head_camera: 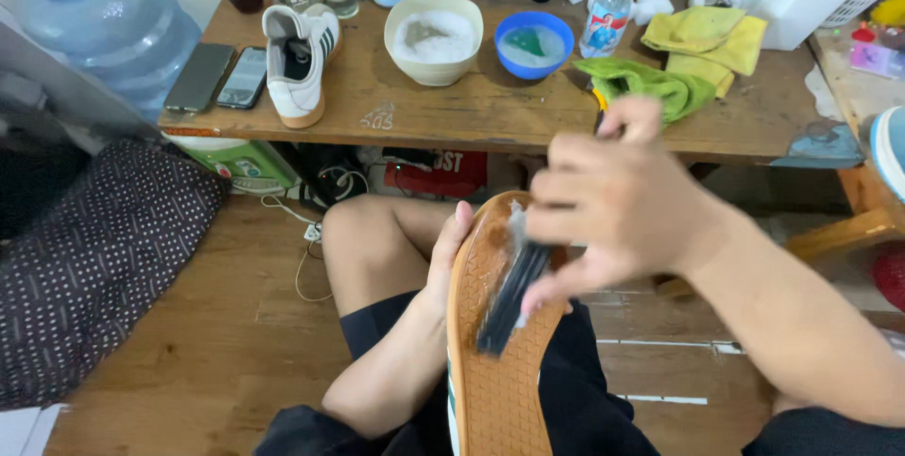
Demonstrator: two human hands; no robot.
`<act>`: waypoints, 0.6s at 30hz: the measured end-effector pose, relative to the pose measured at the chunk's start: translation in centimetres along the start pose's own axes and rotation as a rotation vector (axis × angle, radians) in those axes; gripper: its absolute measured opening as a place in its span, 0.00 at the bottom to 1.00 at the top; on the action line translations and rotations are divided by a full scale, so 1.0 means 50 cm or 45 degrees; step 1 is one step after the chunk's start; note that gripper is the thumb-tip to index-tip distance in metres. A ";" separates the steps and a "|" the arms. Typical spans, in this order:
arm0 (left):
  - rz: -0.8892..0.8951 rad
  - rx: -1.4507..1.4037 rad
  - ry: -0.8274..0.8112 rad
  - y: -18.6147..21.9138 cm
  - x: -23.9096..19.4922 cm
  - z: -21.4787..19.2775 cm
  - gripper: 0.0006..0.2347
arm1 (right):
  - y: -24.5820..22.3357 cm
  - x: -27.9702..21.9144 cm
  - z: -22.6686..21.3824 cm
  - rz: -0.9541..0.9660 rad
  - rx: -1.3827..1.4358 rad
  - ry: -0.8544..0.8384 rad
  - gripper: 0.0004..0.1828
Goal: The person scrubs the sole of a white sneaker with a black brush, repeatedly dipping the brush into a bowl of soapy water to apply more foam. The person holds the shoe in their left hand and scrubs the bottom surface while seated at a wooden table.
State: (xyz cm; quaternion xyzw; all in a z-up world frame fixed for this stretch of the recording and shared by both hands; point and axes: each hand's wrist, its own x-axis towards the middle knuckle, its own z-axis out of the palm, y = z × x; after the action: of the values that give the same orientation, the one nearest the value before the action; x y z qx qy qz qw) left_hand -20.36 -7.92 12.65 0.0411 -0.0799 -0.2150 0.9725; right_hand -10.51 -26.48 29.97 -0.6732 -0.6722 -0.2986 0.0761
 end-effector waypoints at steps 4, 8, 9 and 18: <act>-0.216 -0.037 -0.051 -0.011 0.000 0.019 0.44 | 0.018 -0.032 -0.011 0.257 -0.275 0.006 0.46; -0.111 -0.033 -0.079 -0.019 -0.006 0.015 0.36 | 0.020 -0.046 -0.008 0.138 -0.179 0.003 0.45; -0.263 -0.075 -0.030 -0.016 -0.008 -0.008 0.43 | 0.054 -0.068 -0.007 0.183 -0.321 -0.030 0.47; -0.171 -0.072 -0.055 -0.013 -0.020 -0.011 0.41 | 0.014 -0.041 0.000 0.307 -0.374 -0.104 0.51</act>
State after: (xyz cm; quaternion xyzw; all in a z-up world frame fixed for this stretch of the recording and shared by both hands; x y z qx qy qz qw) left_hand -21.44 -8.04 11.90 0.0142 -0.0920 -0.2828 0.9547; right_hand -9.68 -28.31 29.14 -0.7643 -0.5384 -0.3546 -0.0154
